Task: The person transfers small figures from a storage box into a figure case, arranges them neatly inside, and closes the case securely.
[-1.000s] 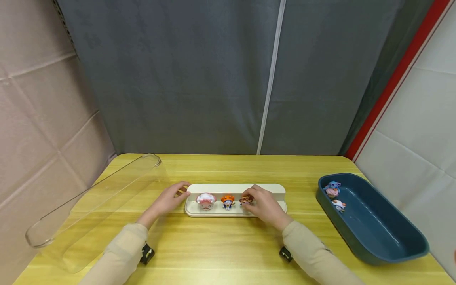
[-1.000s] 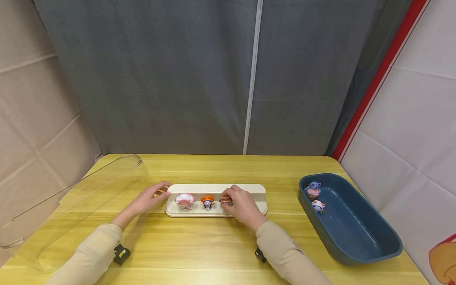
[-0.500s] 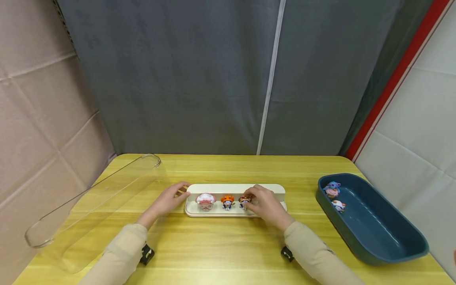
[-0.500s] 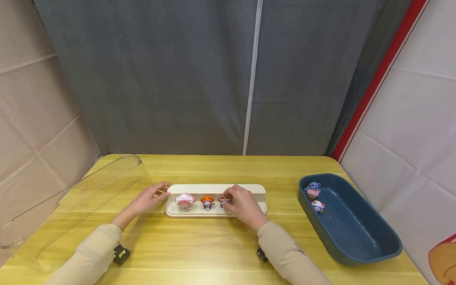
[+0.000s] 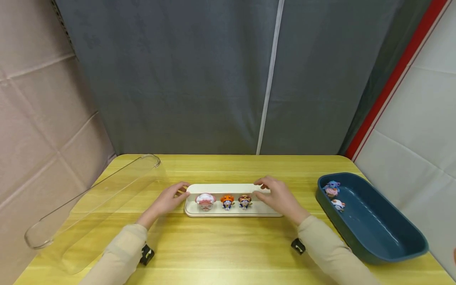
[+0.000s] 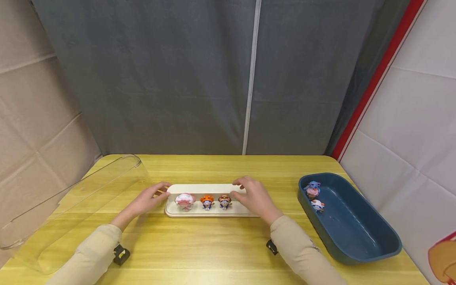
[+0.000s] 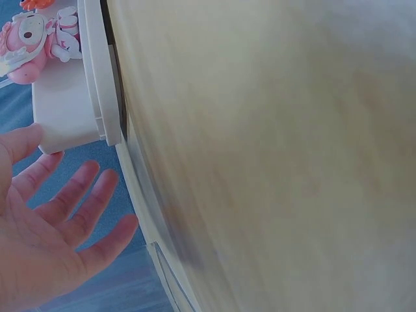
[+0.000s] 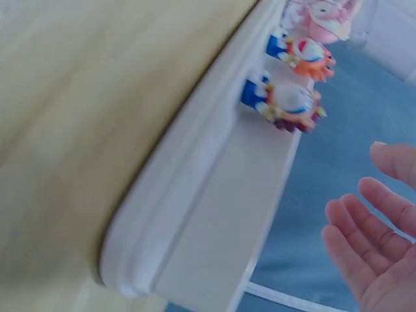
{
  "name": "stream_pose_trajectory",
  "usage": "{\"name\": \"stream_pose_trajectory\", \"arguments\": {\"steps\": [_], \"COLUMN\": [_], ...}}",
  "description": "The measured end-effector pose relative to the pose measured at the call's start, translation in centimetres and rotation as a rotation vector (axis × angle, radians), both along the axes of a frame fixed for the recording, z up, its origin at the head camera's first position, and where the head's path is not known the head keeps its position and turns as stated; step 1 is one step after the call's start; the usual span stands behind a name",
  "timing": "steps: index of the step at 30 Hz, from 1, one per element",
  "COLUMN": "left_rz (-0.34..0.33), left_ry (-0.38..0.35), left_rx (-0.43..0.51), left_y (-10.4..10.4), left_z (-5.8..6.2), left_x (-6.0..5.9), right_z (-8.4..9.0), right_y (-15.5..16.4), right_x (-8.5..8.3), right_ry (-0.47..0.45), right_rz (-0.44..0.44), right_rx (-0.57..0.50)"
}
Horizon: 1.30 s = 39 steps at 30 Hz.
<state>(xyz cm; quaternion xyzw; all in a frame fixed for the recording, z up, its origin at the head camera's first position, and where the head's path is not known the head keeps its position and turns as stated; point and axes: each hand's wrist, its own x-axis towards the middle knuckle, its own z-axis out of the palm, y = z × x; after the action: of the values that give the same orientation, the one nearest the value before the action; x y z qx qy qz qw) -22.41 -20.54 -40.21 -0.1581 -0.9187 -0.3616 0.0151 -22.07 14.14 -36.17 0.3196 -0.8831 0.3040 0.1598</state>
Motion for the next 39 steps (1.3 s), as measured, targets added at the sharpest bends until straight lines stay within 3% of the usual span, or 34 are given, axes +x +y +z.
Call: {"name": "stream_pose_trajectory", "arguments": {"steps": [7, 14, 25, 34, 39], "left_rz": [0.0, 0.001, 0.011, 0.01, 0.011], "left_ry": [0.005, 0.01, 0.004, 0.0, -0.006], "left_rx": [-0.006, -0.005, -0.01, -0.01, -0.009], "left_y": [0.0, 0.0, 0.1, 0.0, -0.1], "left_z": [0.1, 0.1, 0.0, 0.1, 0.1], "left_x": [0.0, 0.1, 0.1, 0.2, 0.1], "right_z": [2.6, 5.5, 8.4, 9.6, 9.5], "right_y": [1.8, 4.0, 8.0, 11.7, 13.8], "right_x": [0.2, 0.5, 0.9, 1.1, 1.0], "right_ry": [0.064, 0.052, 0.091, 0.135, 0.098], "right_rz": [-0.023, -0.102, -0.173, -0.236, -0.25], "right_rx": [0.008, 0.035, 0.015, -0.024, -0.084]}}
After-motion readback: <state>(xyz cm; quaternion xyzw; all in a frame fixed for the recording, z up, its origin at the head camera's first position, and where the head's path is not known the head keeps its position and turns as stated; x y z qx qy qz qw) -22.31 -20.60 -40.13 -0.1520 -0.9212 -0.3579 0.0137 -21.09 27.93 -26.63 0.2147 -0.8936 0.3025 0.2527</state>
